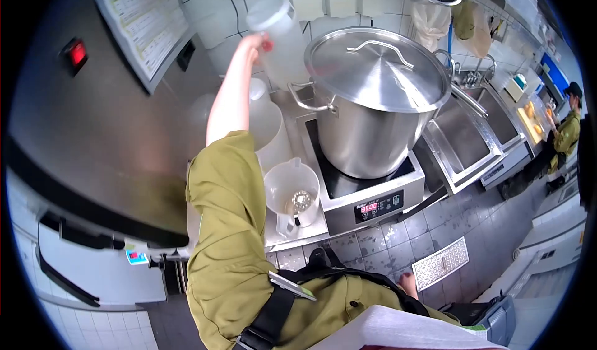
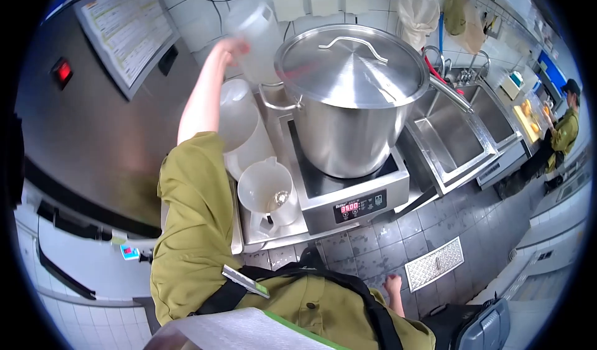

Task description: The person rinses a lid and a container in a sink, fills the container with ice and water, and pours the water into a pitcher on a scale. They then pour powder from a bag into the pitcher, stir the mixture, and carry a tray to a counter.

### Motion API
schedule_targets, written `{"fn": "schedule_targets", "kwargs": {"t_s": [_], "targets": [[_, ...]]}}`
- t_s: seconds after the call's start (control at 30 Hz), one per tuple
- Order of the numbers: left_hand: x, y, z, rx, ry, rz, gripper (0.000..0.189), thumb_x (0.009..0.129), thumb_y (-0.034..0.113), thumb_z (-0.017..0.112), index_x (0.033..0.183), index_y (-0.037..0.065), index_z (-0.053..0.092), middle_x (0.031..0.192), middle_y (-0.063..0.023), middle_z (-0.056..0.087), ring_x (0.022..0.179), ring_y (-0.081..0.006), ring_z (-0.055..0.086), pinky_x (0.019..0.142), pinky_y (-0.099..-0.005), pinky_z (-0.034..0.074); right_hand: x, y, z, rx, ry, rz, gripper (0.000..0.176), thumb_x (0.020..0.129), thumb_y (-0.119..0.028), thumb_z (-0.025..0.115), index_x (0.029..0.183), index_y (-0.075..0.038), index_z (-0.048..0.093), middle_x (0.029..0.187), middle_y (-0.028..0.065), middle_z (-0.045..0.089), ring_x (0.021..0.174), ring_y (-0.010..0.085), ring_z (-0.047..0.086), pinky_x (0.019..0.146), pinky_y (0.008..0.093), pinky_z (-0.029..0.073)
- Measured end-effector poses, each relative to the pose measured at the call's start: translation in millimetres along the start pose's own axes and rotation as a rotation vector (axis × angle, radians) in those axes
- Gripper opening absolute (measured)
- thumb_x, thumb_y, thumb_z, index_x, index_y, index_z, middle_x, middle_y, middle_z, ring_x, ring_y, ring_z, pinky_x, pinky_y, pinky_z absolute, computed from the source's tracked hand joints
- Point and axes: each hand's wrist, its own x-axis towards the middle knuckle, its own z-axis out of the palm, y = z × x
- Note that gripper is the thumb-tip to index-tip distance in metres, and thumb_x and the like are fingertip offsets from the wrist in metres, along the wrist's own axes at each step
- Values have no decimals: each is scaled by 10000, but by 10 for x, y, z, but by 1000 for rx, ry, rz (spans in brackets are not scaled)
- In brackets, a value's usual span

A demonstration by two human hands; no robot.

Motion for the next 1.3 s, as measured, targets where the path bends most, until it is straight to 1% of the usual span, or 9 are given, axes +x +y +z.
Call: {"fn": "schedule_targets", "kwargs": {"t_s": [0.1, 0.13, 0.23, 0.37, 0.43, 0.57, 0.73, 1.0, 1.3], "targets": [[-738, 265, -228, -569, 177, 233, 124, 825, 79, 498, 878, -30, 528, 731, -104, 574, 581, -174, 556, 504, -285, 485, 94, -759, -292, -311, 216, -557, 206, 752, -111, 539, 923, 3, 536, 726, 186, 570, 724, 337, 567, 640, 403, 448], [-1003, 336, -288, -565, 238, 329, 125, 820, 83, 510, 858, -35, 525, 714, -94, 570, 576, -167, 557, 512, -278, 487, -155, -1439, -469, -329, 355, -860, 93, 762, -91, 538, 808, -14, 512, 612, 118, 528, 520, 239, 528, 486, 334, 414], [-2036, 525, -290, -414, 336, 566, 147, 802, 144, 554, 773, 0, 553, 688, -64, 573, 580, -134, 540, 534, -237, 443, -1246, -3489, -977, 13, 339, -1410, 282, 766, 14, 538, 1046, -8, 518, 755, 60, 526, 629, 129, 492, 555, 238, 399], [-3501, 703, -78, -464, 353, 892, 179, 784, 185, 559, 664, 53, 548, 568, -15, 512, 432, -70, 434, 421, -200, 355, -2547, -5177, -1301, 167, 612, -2216, 500, 645, -38, 705, 1104, -20, 508, 1062, 124, 525, 927, 228, 523, 720, 310, 454], [-4225, 655, 83, -173, 433, 929, 210, 808, 222, 522, 799, 18, 573, 702, -73, 568, 576, -136, 532, 548, -255, 433, -3123, -5580, -1230, 203, 490, -2393, 431, 653, -145, 705, 1027, -22, 530, 1055, 120, 509, 934, 260, 489, 757, 342, 414], [-5159, 209, 430, -156, 428, 741, 164, 753, 172, 587, 689, 22, 569, 572, 3, 538, 457, -13, 355, 427, -163, 256, -3634, -5967, -1052, 61, 106, -2695, 482, 664, -291, 699, 1014, -3, 535, 1088, 174, 490, 1045, 317, 428, 874, 410, 349], [-5832, -737, 405, -73, 435, 375, 120, 713, 106, 590, 754, -6, 576, 596, -2, 548, 533, -43, 448, 489, -177, 331, -3472, -5562, -776, -75, -346, -2418, 309, 677, -156, 674, 931, -28, 552, 1005, 95, 535, 904, 225, 537, 743, 306, 442], [-6534, -2074, 434, -293, 519, -142, 109, 749, 93, 583, 671, 24, 547, 571, 4, 542, 467, -11, 378, 428, -170, 272, -2725, -6354, 1292, -148, -100, -1910, 325, 717, -279, 628, 970, -76, 602, 978, 148, 543, 956, 293, 511, 829, 383, 414], [-6736, -2786, 341, -391, 660, -248, 145, 761, 138, 616, 696, 31, 543, 567, 19, 509, 459, -13, 340, 425, -169, 254, -2085, -6505, 2430, -524, -154, -1673, 350, 671, -301, 660, 962, -110, 622, 977, 149, 578, 940, 295, 541, 797, 401, 440]]}}
